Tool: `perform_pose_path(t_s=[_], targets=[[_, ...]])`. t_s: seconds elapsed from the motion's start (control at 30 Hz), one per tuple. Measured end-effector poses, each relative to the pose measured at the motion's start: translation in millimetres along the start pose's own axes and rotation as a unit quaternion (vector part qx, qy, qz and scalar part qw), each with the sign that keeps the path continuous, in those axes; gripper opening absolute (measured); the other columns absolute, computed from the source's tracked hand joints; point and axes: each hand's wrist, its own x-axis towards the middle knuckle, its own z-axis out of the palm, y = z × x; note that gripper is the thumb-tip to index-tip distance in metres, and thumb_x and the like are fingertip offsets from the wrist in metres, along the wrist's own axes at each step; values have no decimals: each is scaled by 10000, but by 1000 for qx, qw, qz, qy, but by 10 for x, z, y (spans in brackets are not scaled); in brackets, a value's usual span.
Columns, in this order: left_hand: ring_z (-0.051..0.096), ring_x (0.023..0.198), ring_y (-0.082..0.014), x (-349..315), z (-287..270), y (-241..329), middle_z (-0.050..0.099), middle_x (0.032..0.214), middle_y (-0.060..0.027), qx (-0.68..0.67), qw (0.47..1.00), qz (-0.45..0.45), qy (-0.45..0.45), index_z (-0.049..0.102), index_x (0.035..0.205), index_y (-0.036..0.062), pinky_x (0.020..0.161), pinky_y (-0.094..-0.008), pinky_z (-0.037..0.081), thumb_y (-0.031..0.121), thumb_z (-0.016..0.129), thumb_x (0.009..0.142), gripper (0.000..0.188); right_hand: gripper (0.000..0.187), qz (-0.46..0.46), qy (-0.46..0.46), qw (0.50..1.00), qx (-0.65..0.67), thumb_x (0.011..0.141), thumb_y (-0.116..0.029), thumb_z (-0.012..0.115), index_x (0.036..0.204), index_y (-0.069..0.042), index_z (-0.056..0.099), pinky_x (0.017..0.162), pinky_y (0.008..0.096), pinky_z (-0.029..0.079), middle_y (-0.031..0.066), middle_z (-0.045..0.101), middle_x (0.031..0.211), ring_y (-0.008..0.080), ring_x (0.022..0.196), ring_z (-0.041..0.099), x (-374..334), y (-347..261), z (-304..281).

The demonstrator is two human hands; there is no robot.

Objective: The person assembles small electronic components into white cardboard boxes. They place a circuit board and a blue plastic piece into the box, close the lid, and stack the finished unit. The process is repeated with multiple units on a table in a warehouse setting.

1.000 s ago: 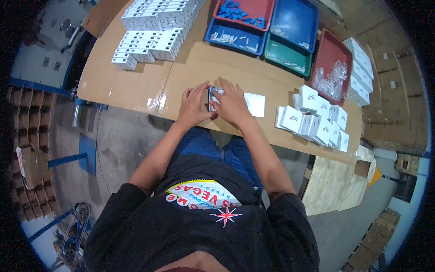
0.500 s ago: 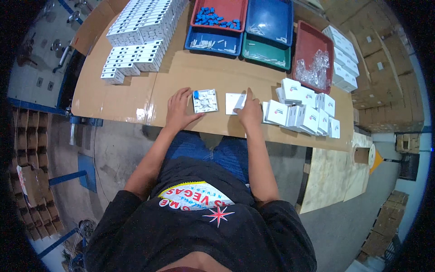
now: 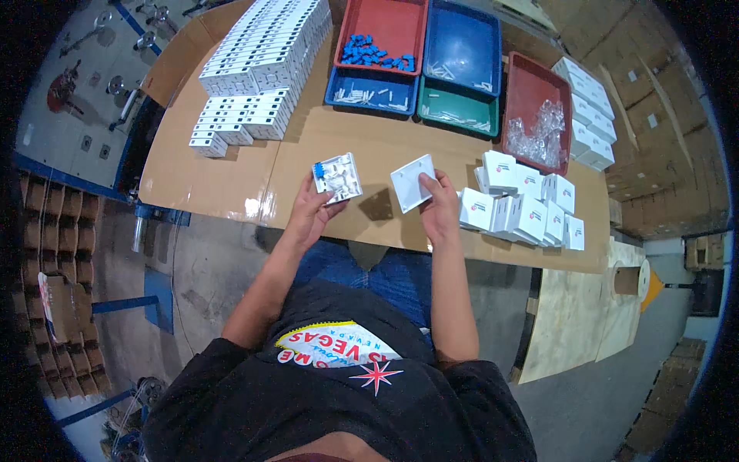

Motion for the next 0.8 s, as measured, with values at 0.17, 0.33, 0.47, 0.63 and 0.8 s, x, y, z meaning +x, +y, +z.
perform_pose_path(t_s=[0.17,0.33,0.47,0.63,0.8], targets=[[621,1260,-296,-41,69,20,596,1404,-143,-72,995,-63,-10,445,1469,42,1065,-463,526,311,534,1049,507,412,72,32,980,182,1002,-254,668,1361,-79,564,966,559,580,131,659,1273,392,1224,632,-63,41,66],[583,1314,-352,-37,70,-5,572,1442,-188,-264,950,-122,-109,458,1480,28,1129,-584,435,511,417,1063,640,647,121,-175,928,306,1095,-443,367,1604,-47,319,1111,554,480,312,402,1565,530,1426,413,-215,-123,415],[492,1410,-381,-106,318,100,478,1556,-194,-236,946,-159,-153,409,1543,77,1152,-662,369,522,371,1070,651,637,141,-196,905,349,1106,-402,331,1633,-58,236,1194,585,371,355,277,1611,548,1494,266,-300,-252,608],[467,1425,-420,-142,421,43,448,1584,-189,-227,952,-167,-121,371,1575,83,1178,-668,340,480,349,1089,628,675,91,-305,908,274,1105,-445,352,1641,-61,211,1213,584,338,351,268,1618,542,1504,258,-299,-277,554],[492,1416,-373,-143,497,20,477,1565,-171,-234,940,-179,-171,407,1559,106,1184,-616,369,467,334,1109,582,870,-24,-271,962,-4,1020,-593,529,1621,-29,251,1199,539,372,322,409,1549,463,1457,406,-415,-309,578]])
